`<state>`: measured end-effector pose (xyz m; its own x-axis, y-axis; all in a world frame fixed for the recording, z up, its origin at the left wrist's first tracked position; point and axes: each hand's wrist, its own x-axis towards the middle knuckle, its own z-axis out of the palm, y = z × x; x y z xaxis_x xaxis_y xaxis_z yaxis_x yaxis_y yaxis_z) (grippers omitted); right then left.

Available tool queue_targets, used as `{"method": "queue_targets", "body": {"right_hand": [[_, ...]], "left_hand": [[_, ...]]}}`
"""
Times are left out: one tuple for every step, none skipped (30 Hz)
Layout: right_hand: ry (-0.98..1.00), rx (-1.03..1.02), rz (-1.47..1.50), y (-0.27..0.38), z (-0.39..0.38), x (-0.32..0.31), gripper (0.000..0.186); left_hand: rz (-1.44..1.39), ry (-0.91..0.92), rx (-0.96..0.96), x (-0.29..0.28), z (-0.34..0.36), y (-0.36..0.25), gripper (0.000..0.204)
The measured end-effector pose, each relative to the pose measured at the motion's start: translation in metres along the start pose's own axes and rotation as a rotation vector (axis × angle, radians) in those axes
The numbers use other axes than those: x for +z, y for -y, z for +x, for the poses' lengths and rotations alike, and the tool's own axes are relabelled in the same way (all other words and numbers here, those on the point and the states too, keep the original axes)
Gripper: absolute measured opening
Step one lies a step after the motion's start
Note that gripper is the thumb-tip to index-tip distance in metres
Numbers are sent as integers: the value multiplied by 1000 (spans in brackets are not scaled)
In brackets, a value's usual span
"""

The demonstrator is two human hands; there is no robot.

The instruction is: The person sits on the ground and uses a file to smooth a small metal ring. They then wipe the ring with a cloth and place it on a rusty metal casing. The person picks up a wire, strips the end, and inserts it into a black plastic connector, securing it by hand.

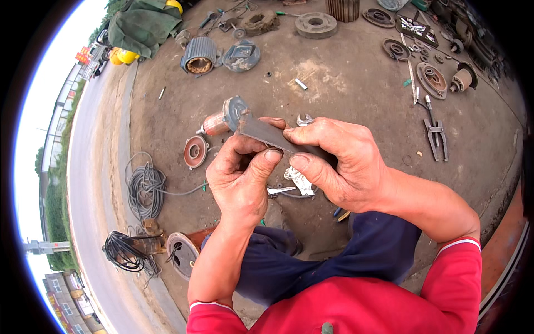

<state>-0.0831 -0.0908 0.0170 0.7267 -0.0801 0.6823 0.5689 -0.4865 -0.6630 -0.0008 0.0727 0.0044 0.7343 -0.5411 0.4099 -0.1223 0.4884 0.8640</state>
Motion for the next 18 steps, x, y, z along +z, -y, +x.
{"method": "queue_targets", "body": {"right_hand": [[7,-1,4,2,0,-1,24],[15,-2,8,3,-1,-1,23],[22,-22,13,2,-1,-1,24],[32,-40,15,1,-1,-1,26],[41,-59,17,-1,-2,-1,27],[-12,-76,8,-7,0,0,27],[-17,-79,4,-8,0,0,27],[-21,-83,1,-8,-1,0,26],[17,-44,-31,-4,-1,-1,25],[53,-4,-64,4,-2,-4,24],[89,36,-96,8,-2,-5,23],[51,5,-84,6,-1,-4,24],[15,-26,-73,3,0,-3,24],[-22,-56,-61,0,2,-2,24],[-19,-56,-70,-3,2,-3,26],[-19,-52,-69,-1,2,-2,26],[-19,-48,-68,1,1,0,26],[-20,-43,-67,2,0,1,26]], "left_hand": [[-8,-7,-6,1,1,0,14],[-27,-29,-24,3,1,-2,14],[-47,-51,-42,4,1,-3,14],[-71,-73,-61,5,1,-3,14],[-74,-54,-43,5,1,-2,14],[-77,-36,-26,5,1,-1,13],[-79,-18,-8,4,2,1,14],[-96,-34,-26,5,2,1,13],[-112,-51,-43,5,2,1,13],[-128,-66,-60,6,3,0,12],[-141,-73,-71,8,3,-2,12],[-153,-80,-81,9,2,-4,11],[-166,-89,-92,11,1,-5,11],[-166,-72,-91,10,1,-4,11],[-166,-55,-91,9,2,-1,11],[-164,-39,-89,9,2,-1,11],[-157,-59,-94,10,2,-3,11],[-177,-82,-105,11,1,-4,11]]}}
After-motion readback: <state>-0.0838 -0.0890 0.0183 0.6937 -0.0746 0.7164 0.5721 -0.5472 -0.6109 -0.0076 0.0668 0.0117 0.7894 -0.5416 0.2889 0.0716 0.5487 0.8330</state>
